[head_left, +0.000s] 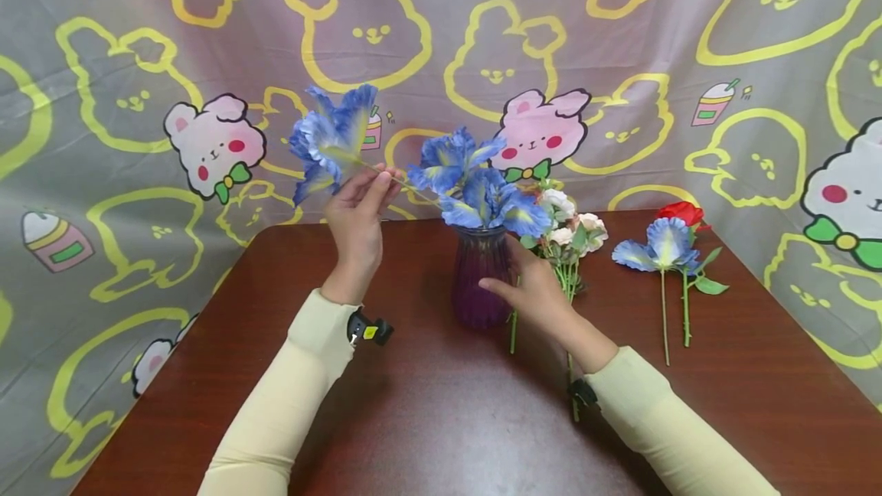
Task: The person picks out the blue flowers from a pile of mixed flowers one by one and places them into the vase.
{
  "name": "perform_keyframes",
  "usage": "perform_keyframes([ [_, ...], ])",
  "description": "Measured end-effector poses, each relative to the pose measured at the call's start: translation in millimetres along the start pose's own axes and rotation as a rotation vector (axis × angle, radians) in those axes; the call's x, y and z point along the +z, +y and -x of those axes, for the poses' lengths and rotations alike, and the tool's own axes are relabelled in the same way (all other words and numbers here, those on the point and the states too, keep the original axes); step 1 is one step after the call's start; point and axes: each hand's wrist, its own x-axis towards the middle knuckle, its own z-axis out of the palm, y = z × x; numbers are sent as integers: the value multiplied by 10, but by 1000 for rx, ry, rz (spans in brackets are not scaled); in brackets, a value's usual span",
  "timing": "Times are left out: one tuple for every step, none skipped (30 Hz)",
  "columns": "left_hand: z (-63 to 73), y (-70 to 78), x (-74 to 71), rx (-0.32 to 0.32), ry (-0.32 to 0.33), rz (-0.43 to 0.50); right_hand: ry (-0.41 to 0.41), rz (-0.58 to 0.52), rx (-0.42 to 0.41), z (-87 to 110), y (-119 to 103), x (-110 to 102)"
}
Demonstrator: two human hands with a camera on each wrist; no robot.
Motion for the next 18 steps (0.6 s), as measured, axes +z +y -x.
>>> perform_keyframes([
  [7,-20,-4,-6,0,-2,1,-1,-2,1,-2,1],
  [15,-36,-6,-11,0,-5,2,-3,-4,1,-4,2],
  [22,-52,-5,-16,0,-9,4,-5,-8,1,-6,3],
  [30,-68,-2,-18,0,-18,6,-7,-11,1,-8,4],
  [36,-85,1,-22,-2,-22,9,-7,-14,2,-10,4],
  [42,-103,3,-24,-4,-26,11,-7,-17,3,-11,4],
  [46,-120,8,-24,-7,-36,12,-6,-18,3,-12,5],
  [53,-134,15,-27,-10,-41,14,-6,-19,4,-10,5],
  [58,-150,21,-28,-13,-45,18,-3,-22,4,-10,5],
  [64,-166,26,-31,-16,-49,21,1,-23,4,-10,5],
  [71,-183,29,-35,-18,-53,22,3,-24,4,-9,4],
  [76,-200,31,-41,-16,-56,23,7,-24,5,-7,4],
  [82,-215,34,-48,-16,-59,24,10,-26,4,-7,5],
  [90,-230,35,-55,-15,-63,25,10,-27,3,-7,5],
  [97,-245,37,-60,-16,-71,23,10,-27,3,-9,4],
  [102,-261,35,-66,-19,-78,20,8,-24,4,-10,4],
  [108,-276,35,-71,-22,-86,16,8,-20,4,-10,4],
  [114,-289,35,-74,-30,-99,13,7,-18,5,-8,5],
])
